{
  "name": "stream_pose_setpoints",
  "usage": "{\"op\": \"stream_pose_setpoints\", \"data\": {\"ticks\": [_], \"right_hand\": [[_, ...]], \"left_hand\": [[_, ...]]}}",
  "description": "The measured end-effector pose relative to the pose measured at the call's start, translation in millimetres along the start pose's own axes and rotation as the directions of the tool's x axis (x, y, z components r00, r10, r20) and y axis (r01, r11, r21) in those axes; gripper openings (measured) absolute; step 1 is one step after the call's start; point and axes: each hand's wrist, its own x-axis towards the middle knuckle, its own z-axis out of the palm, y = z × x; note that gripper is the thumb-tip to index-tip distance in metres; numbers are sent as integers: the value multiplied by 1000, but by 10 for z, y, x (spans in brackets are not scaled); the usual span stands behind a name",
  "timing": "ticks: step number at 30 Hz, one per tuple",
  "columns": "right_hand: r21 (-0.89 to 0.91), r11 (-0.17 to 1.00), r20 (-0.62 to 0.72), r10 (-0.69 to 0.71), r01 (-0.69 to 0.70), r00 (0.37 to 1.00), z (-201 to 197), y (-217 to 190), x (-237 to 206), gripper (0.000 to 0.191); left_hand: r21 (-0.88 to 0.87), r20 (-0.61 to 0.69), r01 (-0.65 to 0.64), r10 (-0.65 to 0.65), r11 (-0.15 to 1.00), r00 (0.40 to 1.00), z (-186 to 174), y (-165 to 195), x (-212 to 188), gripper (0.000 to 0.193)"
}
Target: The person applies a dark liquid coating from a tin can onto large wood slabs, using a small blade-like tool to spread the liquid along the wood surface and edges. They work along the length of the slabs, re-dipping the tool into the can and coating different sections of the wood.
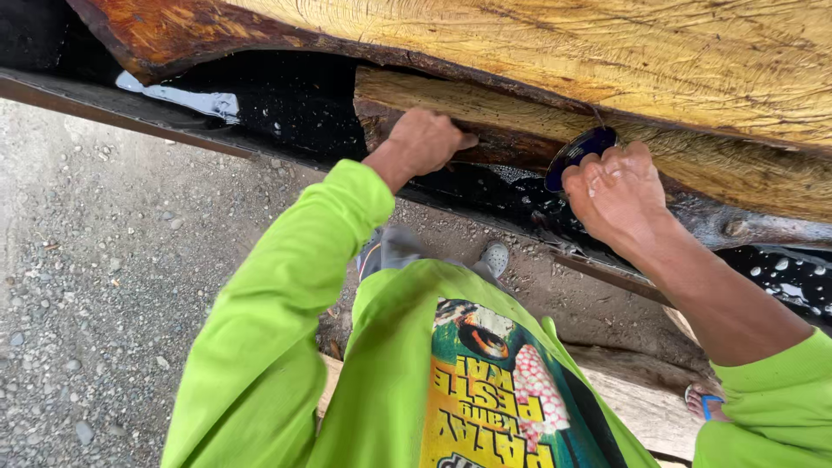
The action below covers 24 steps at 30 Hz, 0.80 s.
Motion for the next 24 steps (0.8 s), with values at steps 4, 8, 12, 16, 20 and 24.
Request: {"op": "stream_pose_setpoints", "data": {"ticks": [4, 8, 12, 16, 20, 24], "right_hand": [[-59, 998, -21, 0, -1, 1000, -216, -28, -63, 5], [-105, 993, 1, 57, -57, 998, -451, 9, -252, 6], [-75, 994, -78, 79, -85, 994, -598, 51, -378, 21], [-99, 991, -85, 78, -86, 993, -627, 45, -477, 11], [-128, 982, -65, 135, -142, 989, -601, 1, -619, 10], [-43, 989, -103, 135, -140, 985, -621, -27, -659, 22]], "left_hand": [[46, -91, -91, 95, 995, 991, -141, -128, -128, 50], [66, 85, -19, 13, 998, 996, -162, -311, -317, 53], [103, 42, -96, 92, 990, 995, -79, 121, 6, 54], [100, -15, -79, 81, 992, 997, -51, 369, 103, 47], [-3, 171, 206, -203, 979, 964, 31, 223, -241, 43], [-19, 85, 237, -234, 971, 968, 140, 491, -136, 57]]}}
